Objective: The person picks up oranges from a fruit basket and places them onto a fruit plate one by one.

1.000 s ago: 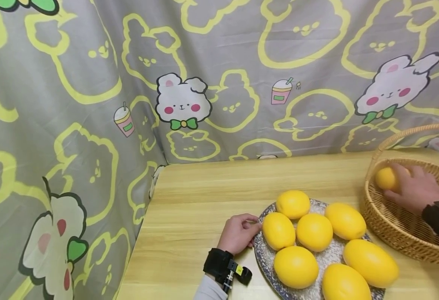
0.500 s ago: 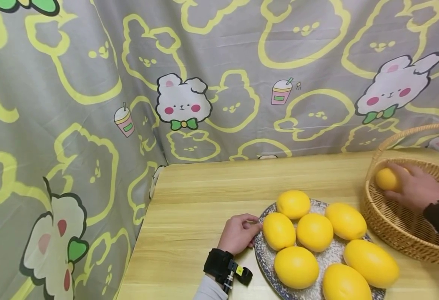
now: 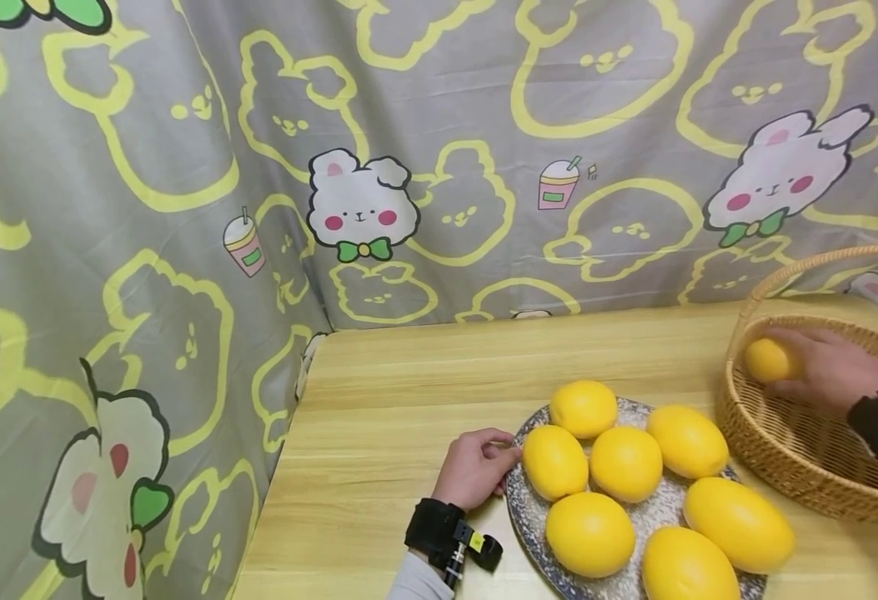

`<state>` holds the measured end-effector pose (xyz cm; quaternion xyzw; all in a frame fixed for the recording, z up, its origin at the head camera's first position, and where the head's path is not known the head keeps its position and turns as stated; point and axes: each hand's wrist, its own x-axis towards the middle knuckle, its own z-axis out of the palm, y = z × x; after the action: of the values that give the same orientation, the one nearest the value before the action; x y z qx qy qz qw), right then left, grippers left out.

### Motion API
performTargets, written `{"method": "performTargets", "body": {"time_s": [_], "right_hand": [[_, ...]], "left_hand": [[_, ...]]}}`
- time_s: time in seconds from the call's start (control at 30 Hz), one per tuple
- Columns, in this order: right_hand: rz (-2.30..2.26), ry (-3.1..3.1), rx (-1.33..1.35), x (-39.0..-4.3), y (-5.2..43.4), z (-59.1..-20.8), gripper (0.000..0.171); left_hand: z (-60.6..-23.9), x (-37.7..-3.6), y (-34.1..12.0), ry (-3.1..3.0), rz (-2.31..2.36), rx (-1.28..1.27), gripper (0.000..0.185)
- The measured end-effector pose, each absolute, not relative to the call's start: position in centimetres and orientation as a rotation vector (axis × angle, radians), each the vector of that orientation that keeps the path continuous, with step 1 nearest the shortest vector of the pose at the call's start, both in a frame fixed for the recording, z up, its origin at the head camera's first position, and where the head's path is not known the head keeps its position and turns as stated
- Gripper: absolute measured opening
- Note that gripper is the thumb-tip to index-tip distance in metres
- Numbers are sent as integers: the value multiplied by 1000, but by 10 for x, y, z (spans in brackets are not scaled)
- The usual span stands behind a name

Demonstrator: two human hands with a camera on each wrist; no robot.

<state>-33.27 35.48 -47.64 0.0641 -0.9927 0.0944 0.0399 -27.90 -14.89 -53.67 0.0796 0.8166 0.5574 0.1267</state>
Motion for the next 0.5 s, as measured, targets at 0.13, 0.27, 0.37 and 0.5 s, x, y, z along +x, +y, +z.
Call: {"method": "performTargets", "body": {"time_s": [0.13,0.27,0.37,0.5], "right_hand": [[294,-3073,223,-334,354,-472,85],[254,-3083,246,-333,354,-470,85],[216,-3076,280,-331,351,-468,84],[166,-3074,332,-330,347,-465,83]], "left_hand": [[-537,-279,-149,2375,1628,229,33],[-537,-279,-148,2367,1634,227,33],[-537,-279,-148,2370,1634,229,32],[-537,-280,-149,2381,1623,234,33]]}}
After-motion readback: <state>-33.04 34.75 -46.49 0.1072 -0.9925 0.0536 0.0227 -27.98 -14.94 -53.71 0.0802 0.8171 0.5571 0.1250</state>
